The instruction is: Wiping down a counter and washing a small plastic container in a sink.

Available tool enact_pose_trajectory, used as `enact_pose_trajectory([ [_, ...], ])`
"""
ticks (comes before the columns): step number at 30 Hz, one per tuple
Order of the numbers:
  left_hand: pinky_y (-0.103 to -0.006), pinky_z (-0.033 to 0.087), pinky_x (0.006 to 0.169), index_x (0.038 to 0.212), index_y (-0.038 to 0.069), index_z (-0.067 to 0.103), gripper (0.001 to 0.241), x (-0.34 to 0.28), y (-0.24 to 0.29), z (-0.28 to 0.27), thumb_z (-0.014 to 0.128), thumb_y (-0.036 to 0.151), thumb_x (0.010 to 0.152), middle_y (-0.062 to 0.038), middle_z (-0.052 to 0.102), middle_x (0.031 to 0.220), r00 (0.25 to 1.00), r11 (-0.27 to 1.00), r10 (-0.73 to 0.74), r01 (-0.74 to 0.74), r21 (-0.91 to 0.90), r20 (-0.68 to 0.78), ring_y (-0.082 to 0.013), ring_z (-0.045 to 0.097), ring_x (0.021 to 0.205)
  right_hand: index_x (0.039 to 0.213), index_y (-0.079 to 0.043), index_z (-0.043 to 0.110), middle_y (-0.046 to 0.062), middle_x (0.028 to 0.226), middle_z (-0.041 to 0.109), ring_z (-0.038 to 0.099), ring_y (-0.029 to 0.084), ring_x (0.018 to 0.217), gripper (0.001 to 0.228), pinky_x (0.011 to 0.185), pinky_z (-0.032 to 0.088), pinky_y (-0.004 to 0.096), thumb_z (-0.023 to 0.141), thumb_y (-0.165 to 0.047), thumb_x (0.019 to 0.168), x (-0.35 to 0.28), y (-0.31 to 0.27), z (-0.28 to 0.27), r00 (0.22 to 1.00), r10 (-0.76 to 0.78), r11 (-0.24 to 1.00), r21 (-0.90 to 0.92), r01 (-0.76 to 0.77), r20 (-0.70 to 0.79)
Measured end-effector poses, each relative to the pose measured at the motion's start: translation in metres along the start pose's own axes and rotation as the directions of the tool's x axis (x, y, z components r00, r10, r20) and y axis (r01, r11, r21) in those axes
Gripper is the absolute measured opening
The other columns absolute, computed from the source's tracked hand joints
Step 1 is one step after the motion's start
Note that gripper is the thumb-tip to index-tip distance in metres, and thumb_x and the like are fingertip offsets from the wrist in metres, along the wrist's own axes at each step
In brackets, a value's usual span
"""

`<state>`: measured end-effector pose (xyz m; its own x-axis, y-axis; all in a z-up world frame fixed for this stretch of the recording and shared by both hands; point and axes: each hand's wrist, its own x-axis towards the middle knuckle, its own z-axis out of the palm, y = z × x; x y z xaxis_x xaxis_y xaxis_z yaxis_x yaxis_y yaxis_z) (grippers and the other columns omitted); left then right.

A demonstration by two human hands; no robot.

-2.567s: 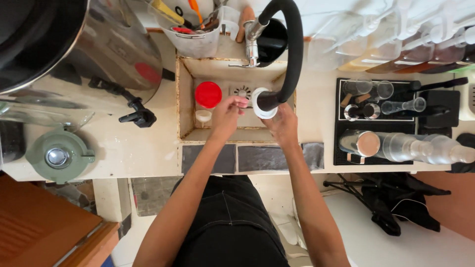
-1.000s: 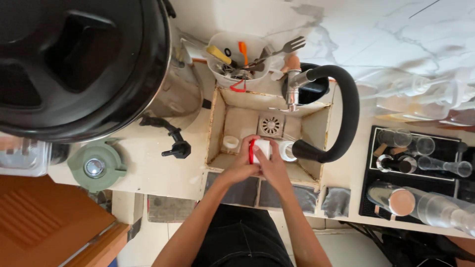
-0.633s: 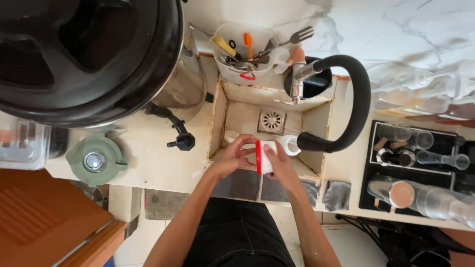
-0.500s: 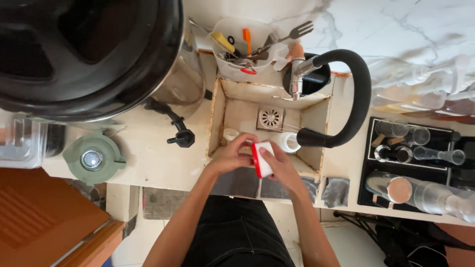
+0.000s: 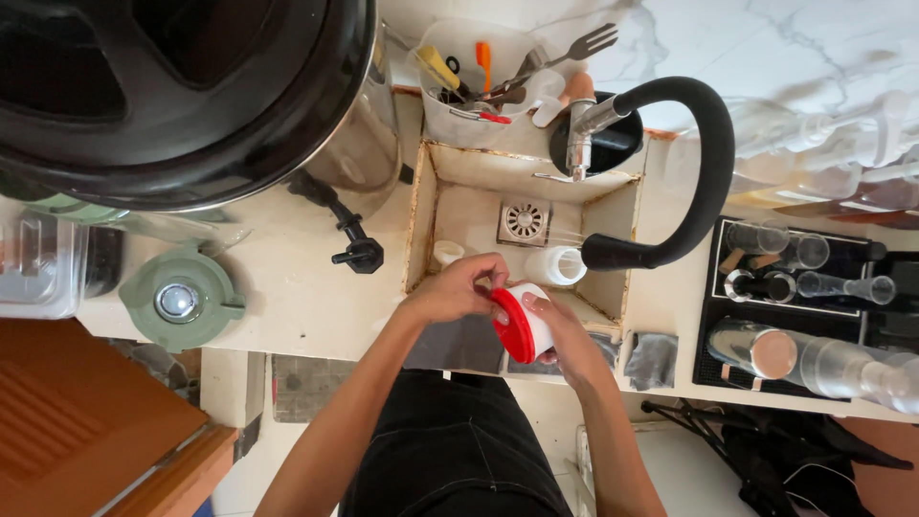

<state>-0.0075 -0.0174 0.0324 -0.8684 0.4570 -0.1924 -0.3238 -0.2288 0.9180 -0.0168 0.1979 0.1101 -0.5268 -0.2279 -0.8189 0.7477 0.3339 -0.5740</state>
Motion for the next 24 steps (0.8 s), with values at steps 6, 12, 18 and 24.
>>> enact_pose_trajectory([
  [6, -0.0273, 0.053, 0.082, 0.091, 0.008, 0.05, 0.042, 0.001, 0.003, 0.001, 0.083, -0.005, 0.07, 0.003, 0.052, 0.093, 1.0, 0.999, 0.006, -0.007, 0.042, 0.014, -0.008, 0.053, 0.095, 0.126, -0.01, 0.066, 0.0, 0.08, 0.068, 0.059, 0.009, 0.06, 0.063, 0.042, 0.033, 0.025, 0.058, -0.057, 0.085, 0.005, 0.011, -0.003, 1.0, 0.006, 0.998, 0.059, -0.005, -0.013],
  [12, -0.0269, 0.048, 0.074, 0.093, 0.008, 0.051, 0.041, -0.002, -0.006, 0.001, 0.086, -0.002, 0.073, 0.002, 0.05, 0.088, 0.999, 0.992, -0.042, 0.041, 0.117, 0.002, -0.0099, 0.05, 0.084, 0.128, -0.015, 0.067, -0.001, 0.08, 0.069, 0.059, 0.009, 0.058, 0.064, 0.043, 0.036, 0.023, 0.058, -0.058, 0.082, -0.001, 0.009, 0.003, 0.998, -0.005, 1.0, -0.012, 0.004, -0.059],
  [18, -0.0271, 0.047, 0.071, 0.093, 0.009, 0.048, 0.044, 0.002, 0.003, 0.009, 0.086, 0.003, 0.073, 0.003, 0.047, 0.087, 1.0, 0.98, -0.002, -0.003, 0.197, 0.021, -0.0098, 0.048, 0.082, 0.118, -0.006, 0.068, 0.003, 0.077, 0.066, 0.056, 0.012, 0.056, 0.058, 0.041, 0.032, 0.026, 0.062, -0.057, 0.089, 0.021, 0.043, -0.008, 0.998, -0.016, 0.992, 0.123, 0.023, -0.055],
  [24, -0.0298, 0.049, 0.078, 0.089, 0.007, 0.043, 0.046, 0.003, -0.042, -0.026, 0.088, 0.008, 0.084, 0.001, 0.039, 0.085, 0.991, 0.988, 0.093, -0.08, 0.131, -0.101, -0.0131, 0.04, 0.081, 0.122, -0.016, 0.064, 0.001, 0.078, 0.067, 0.058, 0.015, 0.055, 0.052, 0.038, 0.03, 0.027, 0.053, -0.057, 0.092, 0.029, 0.042, -0.001, 0.976, 0.003, 0.957, 0.285, 0.061, -0.217],
])
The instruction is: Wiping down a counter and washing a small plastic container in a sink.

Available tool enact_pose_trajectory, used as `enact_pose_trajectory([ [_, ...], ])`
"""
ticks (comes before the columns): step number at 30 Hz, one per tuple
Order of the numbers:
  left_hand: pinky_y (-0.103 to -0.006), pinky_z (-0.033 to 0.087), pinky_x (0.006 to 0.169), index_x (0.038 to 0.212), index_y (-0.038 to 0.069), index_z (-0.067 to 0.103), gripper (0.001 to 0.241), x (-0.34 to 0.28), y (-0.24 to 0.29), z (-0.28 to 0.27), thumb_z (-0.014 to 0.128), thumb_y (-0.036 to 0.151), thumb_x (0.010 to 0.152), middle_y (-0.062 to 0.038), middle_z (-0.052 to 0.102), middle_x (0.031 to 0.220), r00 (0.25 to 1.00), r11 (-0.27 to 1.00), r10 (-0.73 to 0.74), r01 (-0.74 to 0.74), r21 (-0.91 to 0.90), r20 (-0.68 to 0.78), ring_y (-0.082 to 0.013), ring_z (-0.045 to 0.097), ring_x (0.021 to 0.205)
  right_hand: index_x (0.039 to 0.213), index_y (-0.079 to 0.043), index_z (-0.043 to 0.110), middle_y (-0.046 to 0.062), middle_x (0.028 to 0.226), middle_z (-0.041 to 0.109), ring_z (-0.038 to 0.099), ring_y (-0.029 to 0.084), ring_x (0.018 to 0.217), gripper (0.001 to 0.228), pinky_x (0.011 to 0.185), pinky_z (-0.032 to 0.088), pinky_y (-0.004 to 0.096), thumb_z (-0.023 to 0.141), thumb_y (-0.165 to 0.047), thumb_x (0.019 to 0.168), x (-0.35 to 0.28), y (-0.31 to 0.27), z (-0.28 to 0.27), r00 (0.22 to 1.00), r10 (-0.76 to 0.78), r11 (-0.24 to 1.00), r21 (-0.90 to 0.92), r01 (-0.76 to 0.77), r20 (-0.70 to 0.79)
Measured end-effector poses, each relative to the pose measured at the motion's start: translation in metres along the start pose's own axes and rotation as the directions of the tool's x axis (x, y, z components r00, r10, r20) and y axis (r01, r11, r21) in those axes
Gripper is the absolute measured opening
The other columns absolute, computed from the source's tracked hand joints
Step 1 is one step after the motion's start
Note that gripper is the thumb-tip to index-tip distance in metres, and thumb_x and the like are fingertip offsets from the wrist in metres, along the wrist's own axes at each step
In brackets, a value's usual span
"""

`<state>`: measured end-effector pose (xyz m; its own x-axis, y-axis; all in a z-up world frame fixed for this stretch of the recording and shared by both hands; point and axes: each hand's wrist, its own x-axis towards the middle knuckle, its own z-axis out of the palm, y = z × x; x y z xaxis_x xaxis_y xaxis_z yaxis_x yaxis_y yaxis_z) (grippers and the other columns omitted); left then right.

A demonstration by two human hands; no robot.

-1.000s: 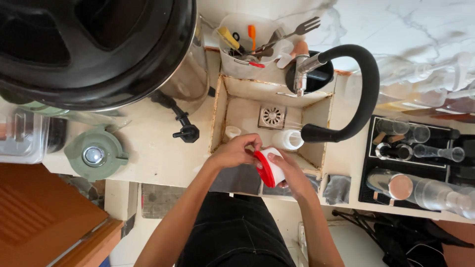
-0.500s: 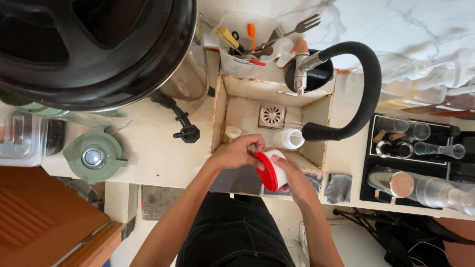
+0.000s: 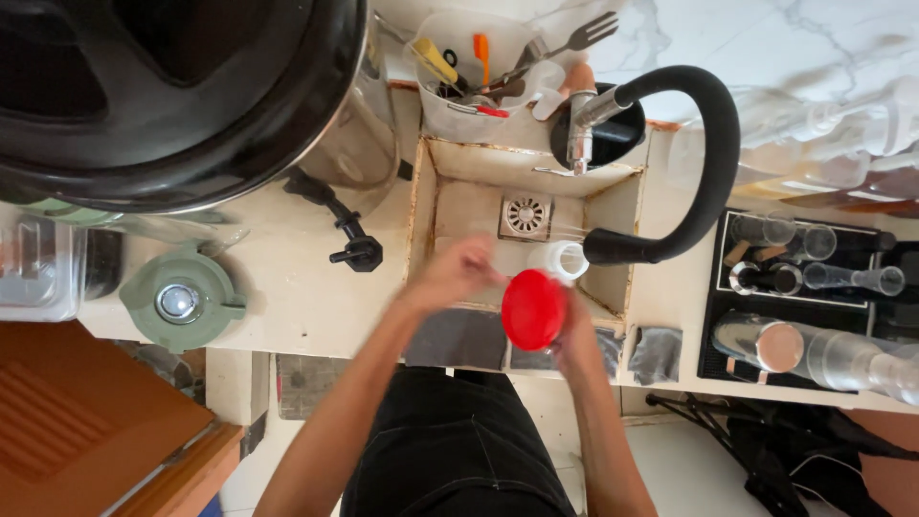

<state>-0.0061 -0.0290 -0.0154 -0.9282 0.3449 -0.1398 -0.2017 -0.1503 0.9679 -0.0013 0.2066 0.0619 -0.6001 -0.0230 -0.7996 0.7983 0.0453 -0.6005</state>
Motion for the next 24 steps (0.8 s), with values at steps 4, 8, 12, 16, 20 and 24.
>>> enact_pose_trajectory([
  [4, -0.0317, 0.051, 0.079, 0.097, 0.007, 0.045, 0.049, 0.0, 0.078, 0.004, 0.091, 0.016, 0.083, -0.002, 0.04, 0.096, 0.997, 0.993, 0.024, -0.015, 0.118, -0.074, -0.0158, 0.043, 0.09, 0.124, -0.015, 0.06, 0.003, 0.101, 0.077, 0.077, 0.019, 0.084, 0.055, 0.056, 0.058, 0.035, 0.044, -0.05, 0.086, 0.011, -0.009, 0.007, 0.993, 0.053, 0.903, 0.419, -0.092, 0.104],
  [8, -0.0363, 0.051, 0.094, 0.135, 0.011, 0.047, 0.077, -0.013, 0.091, 0.019, 0.09, 0.022, 0.072, -0.006, 0.047, 0.133, 0.998, 0.964, 0.042, -0.027, 0.266, -0.051, -0.0225, 0.051, 0.122, 0.128, -0.016, 0.059, 0.005, 0.105, 0.07, 0.069, 0.02, 0.081, 0.052, 0.052, 0.052, 0.032, 0.048, -0.056, 0.096, 0.04, 0.014, 0.016, 0.958, -0.022, 0.956, 0.287, -0.063, 0.285],
  [12, -0.0394, 0.047, 0.108, 0.15, 0.01, 0.043, 0.082, -0.031, 0.074, 0.028, 0.085, 0.026, 0.082, -0.009, 0.051, 0.146, 0.986, 0.972, -0.004, 0.042, 0.229, -0.164, -0.0258, 0.051, 0.137, 0.135, -0.016, 0.059, 0.007, 0.11, 0.071, 0.07, 0.021, 0.086, 0.056, 0.06, 0.054, 0.034, 0.045, -0.056, 0.098, 0.054, 0.024, 0.01, 0.942, 0.045, 0.978, 0.177, -0.109, 0.332],
  [16, -0.0397, 0.046, 0.111, 0.147, 0.007, 0.049, 0.059, -0.053, 0.038, 0.042, 0.072, 0.026, 0.096, -0.012, 0.059, 0.142, 0.942, 0.952, 0.032, 0.073, 0.296, -0.335, -0.0263, 0.057, 0.134, 0.133, -0.013, 0.059, 0.01, 0.111, 0.071, 0.071, 0.023, 0.085, 0.056, 0.058, 0.055, 0.036, 0.042, -0.055, 0.1, 0.042, 0.023, 0.017, 0.907, 0.033, 0.958, 0.246, -0.148, 0.42],
  [20, -0.0417, 0.048, 0.104, 0.13, 0.005, 0.061, 0.034, -0.093, 0.057, 0.084, 0.063, 0.021, 0.1, -0.016, 0.065, 0.125, 0.859, 0.877, 0.065, 0.194, 0.44, -0.508, -0.0312, 0.061, 0.119, 0.132, -0.008, 0.06, 0.014, 0.124, 0.072, 0.074, 0.028, 0.104, 0.047, 0.08, 0.064, 0.048, 0.039, -0.04, 0.104, 0.051, 0.088, 0.01, 0.919, 0.127, 0.939, 0.254, -0.233, 0.373],
  [24, -0.0471, 0.049, 0.094, 0.11, 0.003, 0.065, 0.024, -0.103, 0.038, 0.108, 0.065, 0.015, 0.09, -0.018, 0.062, 0.115, 0.912, 0.728, 0.109, 0.197, 0.657, -0.394, -0.0381, 0.058, 0.109, 0.097, 0.003, 0.074, 0.03, 0.089, 0.073, 0.071, 0.042, 0.091, 0.053, 0.079, 0.056, 0.049, 0.044, -0.037, 0.114, 0.065, 0.139, 0.011, 0.945, -0.302, 0.632, -0.717, 0.295, 0.122],
])
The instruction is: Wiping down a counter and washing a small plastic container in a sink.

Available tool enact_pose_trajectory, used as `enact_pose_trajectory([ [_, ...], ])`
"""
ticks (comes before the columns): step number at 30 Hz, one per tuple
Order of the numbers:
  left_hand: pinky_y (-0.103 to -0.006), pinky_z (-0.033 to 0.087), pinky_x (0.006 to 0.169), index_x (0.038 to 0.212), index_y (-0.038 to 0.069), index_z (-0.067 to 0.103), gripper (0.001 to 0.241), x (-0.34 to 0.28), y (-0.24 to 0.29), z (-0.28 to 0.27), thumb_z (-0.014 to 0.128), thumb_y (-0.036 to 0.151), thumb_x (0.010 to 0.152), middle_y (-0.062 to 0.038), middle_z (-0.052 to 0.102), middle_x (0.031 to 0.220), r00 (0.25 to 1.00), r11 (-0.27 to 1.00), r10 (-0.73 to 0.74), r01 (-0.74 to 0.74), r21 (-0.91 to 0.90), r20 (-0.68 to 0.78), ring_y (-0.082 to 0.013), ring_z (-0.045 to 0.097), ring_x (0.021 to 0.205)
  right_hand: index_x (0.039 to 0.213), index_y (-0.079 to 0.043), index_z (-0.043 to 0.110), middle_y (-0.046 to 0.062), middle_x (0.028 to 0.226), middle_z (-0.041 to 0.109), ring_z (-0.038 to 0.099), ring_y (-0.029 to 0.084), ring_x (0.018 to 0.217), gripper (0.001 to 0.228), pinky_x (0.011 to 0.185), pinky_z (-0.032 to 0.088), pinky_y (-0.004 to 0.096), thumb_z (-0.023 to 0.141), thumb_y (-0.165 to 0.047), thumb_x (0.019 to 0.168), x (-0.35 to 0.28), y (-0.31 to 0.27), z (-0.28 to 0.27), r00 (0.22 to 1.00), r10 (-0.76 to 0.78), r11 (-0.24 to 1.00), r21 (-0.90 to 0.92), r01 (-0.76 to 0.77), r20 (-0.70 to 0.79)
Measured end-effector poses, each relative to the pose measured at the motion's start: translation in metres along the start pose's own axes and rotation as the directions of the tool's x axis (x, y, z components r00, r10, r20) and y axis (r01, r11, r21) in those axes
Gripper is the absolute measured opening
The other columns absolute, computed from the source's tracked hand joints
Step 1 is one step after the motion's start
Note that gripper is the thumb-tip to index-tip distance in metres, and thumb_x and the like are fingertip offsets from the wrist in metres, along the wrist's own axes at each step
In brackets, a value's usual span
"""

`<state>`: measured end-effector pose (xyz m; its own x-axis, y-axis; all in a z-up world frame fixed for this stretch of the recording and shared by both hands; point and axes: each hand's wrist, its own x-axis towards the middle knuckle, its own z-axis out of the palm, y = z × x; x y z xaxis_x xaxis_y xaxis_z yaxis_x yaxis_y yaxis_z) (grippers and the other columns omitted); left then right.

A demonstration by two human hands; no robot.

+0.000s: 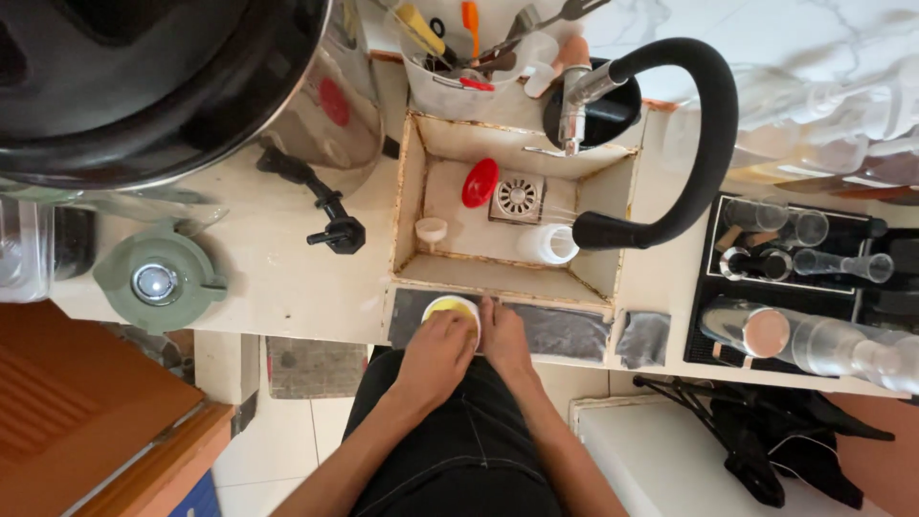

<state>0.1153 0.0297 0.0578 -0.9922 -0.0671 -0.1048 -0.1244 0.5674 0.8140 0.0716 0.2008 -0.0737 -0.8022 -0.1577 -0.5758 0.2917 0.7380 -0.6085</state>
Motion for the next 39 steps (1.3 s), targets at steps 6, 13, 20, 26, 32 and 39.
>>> enact_pose_trajectory([
  [6, -0.043, 0.057, 0.084, 0.1, -0.004, 0.065, 0.017, -0.003, -0.023, 0.034, 0.061, 0.008, 0.088, -0.019, 0.057, 0.12, 0.976, 0.966, -0.001, -0.056, 0.253, 0.219, -0.0371, 0.055, 0.119, 0.104, -0.001, 0.071, 0.02, 0.083, 0.074, 0.075, 0.035, 0.075, 0.026, 0.073, 0.058, 0.043, 0.07, -0.02, 0.086, 0.024, -0.009, -0.093, 0.931, -0.069, 0.995, -0.09, 0.039, -0.358],
  [13, -0.038, 0.059, 0.084, 0.098, -0.007, 0.065, 0.018, -0.003, -0.036, 0.068, 0.06, 0.007, 0.089, -0.019, 0.053, 0.12, 0.967, 0.927, -0.043, -0.056, 0.371, 0.251, -0.0344, 0.052, 0.121, 0.117, -0.003, 0.07, 0.016, 0.11, 0.076, 0.072, 0.025, 0.1, 0.058, 0.088, 0.054, 0.039, 0.094, -0.019, 0.067, 0.071, -0.05, -0.113, 0.91, -0.244, 0.969, -0.048, 0.243, -0.336],
  [20, -0.0446, 0.051, 0.094, 0.108, -0.011, 0.058, 0.025, -0.001, -0.04, 0.078, 0.058, 0.003, 0.087, -0.025, 0.052, 0.119, 0.995, 0.991, -0.096, 0.092, 0.1, 0.029, -0.0437, 0.051, 0.115, 0.125, 0.004, 0.068, 0.017, 0.107, 0.075, 0.067, 0.021, 0.089, 0.054, 0.082, 0.052, 0.035, 0.087, -0.019, 0.081, 0.042, -0.095, -0.115, 0.886, -0.054, 0.902, 0.358, 0.241, -0.46],
  [26, -0.0484, 0.044, 0.098, 0.098, -0.009, 0.059, 0.03, 0.006, -0.035, 0.044, 0.069, 0.008, 0.074, -0.027, 0.053, 0.114, 1.0, 0.996, 0.008, -0.009, 0.087, 0.015, -0.046, 0.05, 0.11, 0.127, 0.005, 0.061, 0.011, 0.116, 0.071, 0.068, 0.018, 0.103, 0.056, 0.093, 0.054, 0.031, 0.088, -0.018, 0.083, 0.052, -0.083, -0.133, 0.821, -0.172, 0.808, 0.399, 0.433, -0.544],
  [32, -0.0468, 0.046, 0.094, 0.102, -0.009, 0.059, 0.03, -0.003, -0.056, 0.053, 0.068, 0.004, 0.077, -0.025, 0.054, 0.111, 0.998, 0.999, -0.001, 0.004, -0.048, 0.065, -0.044, 0.054, 0.105, 0.122, -0.008, 0.062, 0.008, 0.115, 0.069, 0.07, 0.026, 0.106, 0.039, 0.095, 0.058, 0.047, 0.071, -0.028, 0.091, 0.093, -0.044, -0.121, 0.999, -0.027, 0.014, 0.999, 0.035, -0.035],
  [39, -0.0375, 0.052, 0.079, 0.103, -0.005, 0.06, 0.021, 0.005, -0.02, 0.003, 0.063, 0.006, 0.085, -0.018, 0.058, 0.112, 0.958, 0.919, -0.277, 0.285, -0.271, 0.068, -0.0318, 0.063, 0.089, 0.129, 0.002, 0.055, 0.017, 0.112, 0.07, 0.07, 0.032, 0.097, 0.072, 0.086, 0.059, 0.049, 0.066, -0.057, 0.089, 0.087, -0.056, -0.097, 0.875, -0.284, -0.3, 0.831, -0.469, 0.392],
])
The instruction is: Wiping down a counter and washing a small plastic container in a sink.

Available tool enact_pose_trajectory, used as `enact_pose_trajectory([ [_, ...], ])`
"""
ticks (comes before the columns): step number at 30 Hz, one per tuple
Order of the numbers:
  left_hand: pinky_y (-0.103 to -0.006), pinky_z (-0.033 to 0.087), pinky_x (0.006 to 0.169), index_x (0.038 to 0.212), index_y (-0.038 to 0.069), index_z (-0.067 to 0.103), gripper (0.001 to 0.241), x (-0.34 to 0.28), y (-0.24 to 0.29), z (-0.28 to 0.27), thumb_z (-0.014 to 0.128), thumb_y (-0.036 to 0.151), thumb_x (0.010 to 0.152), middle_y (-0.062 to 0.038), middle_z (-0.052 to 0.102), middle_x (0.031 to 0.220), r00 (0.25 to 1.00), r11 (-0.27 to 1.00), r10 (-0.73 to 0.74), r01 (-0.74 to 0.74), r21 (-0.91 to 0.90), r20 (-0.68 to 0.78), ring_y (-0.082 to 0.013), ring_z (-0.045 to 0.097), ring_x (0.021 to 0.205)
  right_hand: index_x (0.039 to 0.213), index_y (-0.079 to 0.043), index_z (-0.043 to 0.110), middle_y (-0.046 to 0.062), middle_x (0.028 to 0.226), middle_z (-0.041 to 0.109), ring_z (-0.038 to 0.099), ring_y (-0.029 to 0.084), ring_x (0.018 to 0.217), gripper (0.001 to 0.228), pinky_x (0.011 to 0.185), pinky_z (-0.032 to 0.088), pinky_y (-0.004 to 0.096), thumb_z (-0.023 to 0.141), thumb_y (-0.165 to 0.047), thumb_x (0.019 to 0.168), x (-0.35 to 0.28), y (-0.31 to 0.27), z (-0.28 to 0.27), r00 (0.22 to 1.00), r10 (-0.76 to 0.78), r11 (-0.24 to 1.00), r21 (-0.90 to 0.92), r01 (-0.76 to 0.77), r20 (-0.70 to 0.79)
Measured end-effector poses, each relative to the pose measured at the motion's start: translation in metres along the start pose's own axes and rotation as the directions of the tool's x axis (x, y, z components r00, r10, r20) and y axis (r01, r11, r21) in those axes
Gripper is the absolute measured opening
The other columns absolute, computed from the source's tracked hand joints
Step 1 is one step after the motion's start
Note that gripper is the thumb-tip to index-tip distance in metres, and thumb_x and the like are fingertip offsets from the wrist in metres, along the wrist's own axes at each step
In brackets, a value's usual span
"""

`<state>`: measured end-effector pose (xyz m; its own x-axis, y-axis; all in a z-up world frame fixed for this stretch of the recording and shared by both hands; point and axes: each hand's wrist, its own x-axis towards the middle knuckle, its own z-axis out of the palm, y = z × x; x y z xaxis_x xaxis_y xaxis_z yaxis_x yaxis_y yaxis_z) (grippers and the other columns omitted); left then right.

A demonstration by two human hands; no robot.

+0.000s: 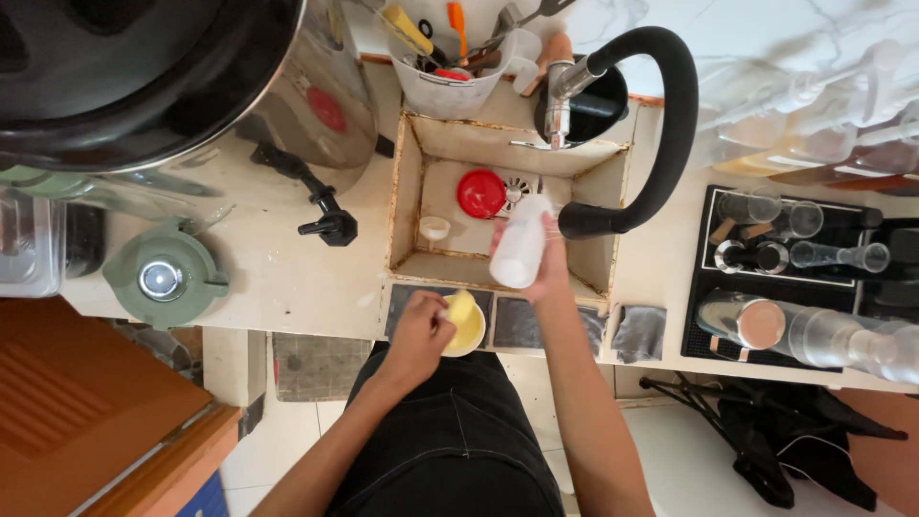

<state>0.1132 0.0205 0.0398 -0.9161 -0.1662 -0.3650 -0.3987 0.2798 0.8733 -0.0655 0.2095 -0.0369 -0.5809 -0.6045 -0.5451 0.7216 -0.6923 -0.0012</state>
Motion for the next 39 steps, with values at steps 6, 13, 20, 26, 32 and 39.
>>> enact_pose_trajectory([
  [6, -0.0434, 0.041, 0.106, 0.111, -0.005, 0.057, 0.026, 0.026, 0.062, -0.013, 0.06, 0.007, 0.087, -0.021, 0.052, 0.129, 0.917, 0.927, 0.37, -0.374, -0.001, -0.146, -0.0365, 0.052, 0.122, 0.136, -0.009, 0.057, 0.017, 0.112, 0.072, 0.074, 0.029, 0.096, 0.066, 0.085, 0.061, 0.045, 0.061, -0.057, 0.091, -0.015, 0.031, 0.032, 0.978, -0.038, 0.891, -0.45, -0.059, -0.205],
  [13, -0.0531, 0.036, 0.109, 0.115, 0.001, 0.051, 0.031, 0.102, 0.038, 0.039, 0.06, 0.011, 0.087, -0.023, 0.048, 0.131, 0.83, 0.817, 0.558, -0.55, 0.175, 0.0, -0.0428, 0.046, 0.125, 0.127, -0.009, 0.063, 0.01, 0.106, 0.075, 0.075, 0.024, 0.093, 0.053, 0.08, 0.063, 0.04, 0.061, -0.053, 0.096, -0.015, 0.011, 0.018, 0.978, 0.051, 0.903, -0.41, -0.131, -0.201],
  [20, -0.0543, 0.044, 0.103, 0.111, 0.006, 0.062, 0.03, 0.152, 0.068, 0.022, 0.059, -0.003, 0.083, -0.02, 0.064, 0.114, 0.769, 0.772, 0.632, -0.611, 0.175, -0.099, -0.0439, 0.058, 0.116, 0.121, -0.01, 0.06, 0.015, 0.091, 0.073, 0.073, 0.031, 0.072, 0.059, 0.062, 0.062, 0.046, 0.053, -0.061, 0.093, -0.038, 0.011, 0.038, 0.975, 0.02, 0.747, -0.645, -0.161, -0.22],
  [26, -0.048, 0.052, 0.093, 0.116, 0.002, 0.061, 0.026, 0.195, 0.045, 0.012, 0.063, 0.007, 0.09, -0.024, 0.069, 0.112, 0.917, 0.92, 0.392, -0.392, 0.01, -0.073, -0.0421, 0.065, 0.108, 0.136, -0.007, 0.051, 0.014, 0.107, 0.074, 0.075, 0.033, 0.087, 0.063, 0.074, 0.063, 0.049, 0.066, -0.039, 0.084, -0.059, 0.007, 0.064, 0.973, -0.053, 0.68, -0.722, -0.131, -0.226],
  [32, -0.0527, 0.051, 0.088, 0.112, 0.004, 0.062, 0.028, 0.204, 0.037, 0.015, 0.071, 0.016, 0.088, -0.027, 0.069, 0.107, 0.962, 0.892, 0.198, -0.255, 0.372, 0.186, -0.0453, 0.065, 0.104, 0.148, -0.01, 0.045, 0.019, 0.124, 0.068, 0.065, 0.037, 0.113, 0.098, 0.097, 0.052, 0.044, 0.091, -0.021, 0.063, -0.085, 0.015, 0.119, 0.966, -0.219, -0.368, -0.929, 0.045, 0.134],
  [39, -0.0559, 0.05, 0.08, 0.138, 0.004, 0.046, 0.045, 0.127, 0.091, 0.007, 0.056, 0.008, 0.094, -0.03, 0.068, 0.099, 0.969, 0.971, 0.193, -0.211, 0.109, 0.156, -0.0486, 0.066, 0.097, 0.144, -0.015, 0.052, 0.013, 0.129, 0.069, 0.068, 0.032, 0.117, 0.089, 0.098, 0.053, 0.04, 0.086, -0.026, 0.063, -0.097, 0.013, 0.11, 0.888, -0.382, -0.487, -0.873, 0.042, 0.256],
])
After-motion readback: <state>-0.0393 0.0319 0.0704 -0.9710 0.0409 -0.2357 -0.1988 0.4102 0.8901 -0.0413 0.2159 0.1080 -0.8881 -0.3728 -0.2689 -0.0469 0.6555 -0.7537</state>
